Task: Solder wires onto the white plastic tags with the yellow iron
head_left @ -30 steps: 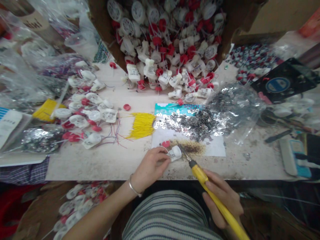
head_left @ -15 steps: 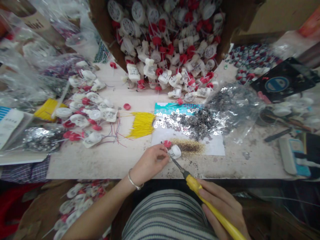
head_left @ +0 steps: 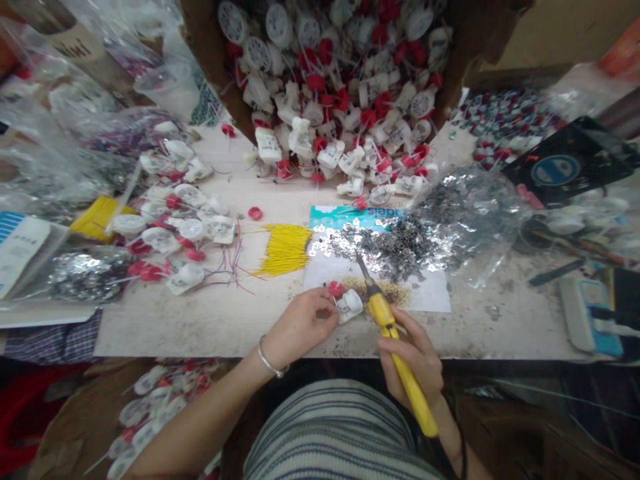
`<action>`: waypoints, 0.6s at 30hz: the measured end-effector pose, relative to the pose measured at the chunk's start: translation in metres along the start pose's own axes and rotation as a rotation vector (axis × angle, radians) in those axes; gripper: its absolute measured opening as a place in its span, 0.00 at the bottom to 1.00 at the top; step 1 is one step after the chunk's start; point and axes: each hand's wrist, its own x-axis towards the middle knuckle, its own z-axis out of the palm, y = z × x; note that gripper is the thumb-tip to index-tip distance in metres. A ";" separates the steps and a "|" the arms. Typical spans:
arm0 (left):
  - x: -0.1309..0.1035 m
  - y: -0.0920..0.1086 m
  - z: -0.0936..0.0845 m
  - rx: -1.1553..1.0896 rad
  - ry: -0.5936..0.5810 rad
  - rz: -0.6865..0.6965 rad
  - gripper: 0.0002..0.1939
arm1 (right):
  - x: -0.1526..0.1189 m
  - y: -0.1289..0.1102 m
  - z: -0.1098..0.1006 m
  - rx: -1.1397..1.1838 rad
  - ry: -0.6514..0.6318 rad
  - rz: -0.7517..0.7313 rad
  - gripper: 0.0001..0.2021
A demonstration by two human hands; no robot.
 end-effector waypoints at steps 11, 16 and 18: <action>-0.010 0.000 -0.001 0.053 0.089 0.103 0.06 | 0.009 0.025 0.042 -0.057 0.103 -0.018 0.10; -0.027 0.003 0.001 0.321 0.184 0.312 0.31 | 0.014 0.004 0.035 0.002 0.148 0.071 0.10; -0.034 0.002 -0.003 0.298 0.096 0.358 0.33 | 0.018 -0.001 0.033 0.074 0.106 0.073 0.11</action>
